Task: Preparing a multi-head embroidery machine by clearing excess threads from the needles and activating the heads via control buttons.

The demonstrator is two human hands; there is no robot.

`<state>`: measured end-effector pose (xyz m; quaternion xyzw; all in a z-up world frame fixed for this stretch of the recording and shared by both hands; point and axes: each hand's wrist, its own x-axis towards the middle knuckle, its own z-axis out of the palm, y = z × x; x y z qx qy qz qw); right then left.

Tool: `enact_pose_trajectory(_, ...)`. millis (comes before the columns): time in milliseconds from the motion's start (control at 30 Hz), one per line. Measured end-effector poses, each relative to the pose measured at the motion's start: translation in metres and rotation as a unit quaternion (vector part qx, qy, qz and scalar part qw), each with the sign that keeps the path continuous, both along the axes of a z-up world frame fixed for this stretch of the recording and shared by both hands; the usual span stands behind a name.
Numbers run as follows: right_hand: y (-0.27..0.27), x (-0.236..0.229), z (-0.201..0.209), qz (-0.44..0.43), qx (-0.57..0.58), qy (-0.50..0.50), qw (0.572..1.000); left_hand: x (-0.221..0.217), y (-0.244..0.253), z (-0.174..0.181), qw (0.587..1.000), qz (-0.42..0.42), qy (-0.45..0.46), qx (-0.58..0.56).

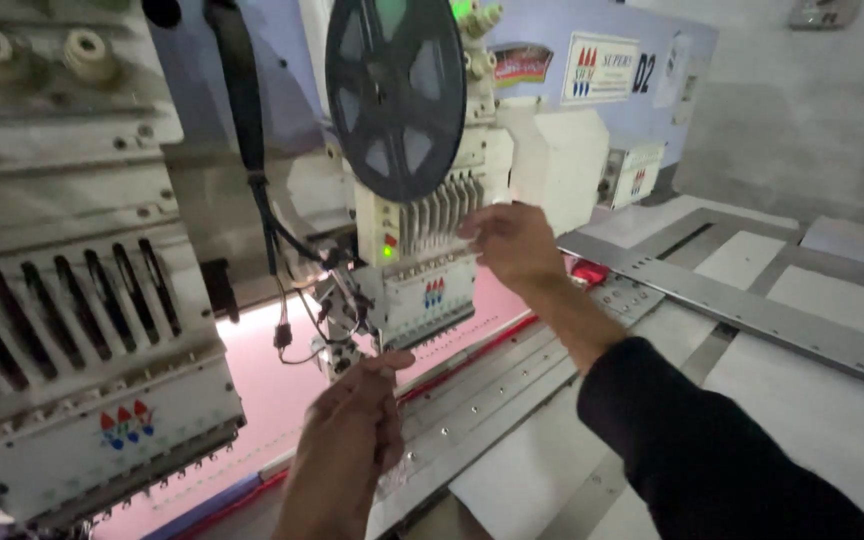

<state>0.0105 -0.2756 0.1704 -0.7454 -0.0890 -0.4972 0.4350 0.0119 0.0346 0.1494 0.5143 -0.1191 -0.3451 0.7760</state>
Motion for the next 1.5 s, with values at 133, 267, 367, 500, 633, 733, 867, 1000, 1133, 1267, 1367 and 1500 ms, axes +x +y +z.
enact_pose_trajectory(133, 0.036, 0.004, 0.032, -0.177, 0.247, 0.152, 0.941, 0.014, -0.011, -0.009, 1.0, 0.007, 0.022, -0.017)
enact_pose_trajectory(267, 0.052, 0.012, 0.037, -0.182, 0.297, 0.153, 0.925, 0.016, -0.004, -0.002, 0.992, 0.006, 0.109, -0.058)
enact_pose_trajectory(367, 0.066, 0.006, 0.049, -0.26, 0.26, 0.222, 0.903, 0.017, -0.002, -0.003, 0.993, 0.002, 0.098, -0.064)
enact_pose_trajectory(500, 0.055, 0.004, 0.054, -0.367, 0.102, 0.244, 0.892, 0.022, -0.001, -0.005, 0.992, 0.0, 0.105, -0.064)
enact_pose_trajectory(633, 0.028, 0.014, 0.061, -0.373, -0.036, 0.136, 0.917, 0.022, -0.005, -0.012, 0.992, -0.008, 0.099, -0.076)
enact_pose_trajectory(733, 0.031, 0.017, 0.076, -0.357, -0.059, 0.168, 0.917, 0.023, -0.012, -0.02, 0.993, -0.019, 0.083, -0.087)
enact_pose_trajectory(867, 0.019, 0.019, 0.073, -0.336, -0.012, 0.123, 0.934, 0.021, -0.008, -0.012, 0.992, -0.021, 0.107, -0.065)
enact_pose_trajectory(1000, 0.04, 0.008, 0.077, -0.228, 0.066, 0.141, 0.961, 0.026, -0.008, -0.017, 0.99, -0.028, 0.105, -0.087)
enact_pose_trajectory(1133, 0.037, 0.01, 0.076, -0.237, -0.002, 0.102, 0.966, 0.022, -0.007, -0.014, 0.99, -0.029, 0.106, -0.087)
enact_pose_trajectory(1267, 0.028, 0.011, 0.074, -0.32, -0.01, 0.123, 0.939, 0.027, -0.012, -0.02, 0.988, -0.029, 0.118, -0.092)
enact_pose_trajectory(1367, 0.04, 0.001, 0.072, -0.323, -0.013, 0.147, 0.935, 0.027, -0.008, -0.019, 0.99, -0.042, 0.105, -0.09)
enact_pose_trajectory(1500, 0.045, -0.001, 0.066, -0.309, 0.046, 0.167, 0.935, 0.033, -0.017, -0.036, 0.99, -0.066, 0.061, -0.104)
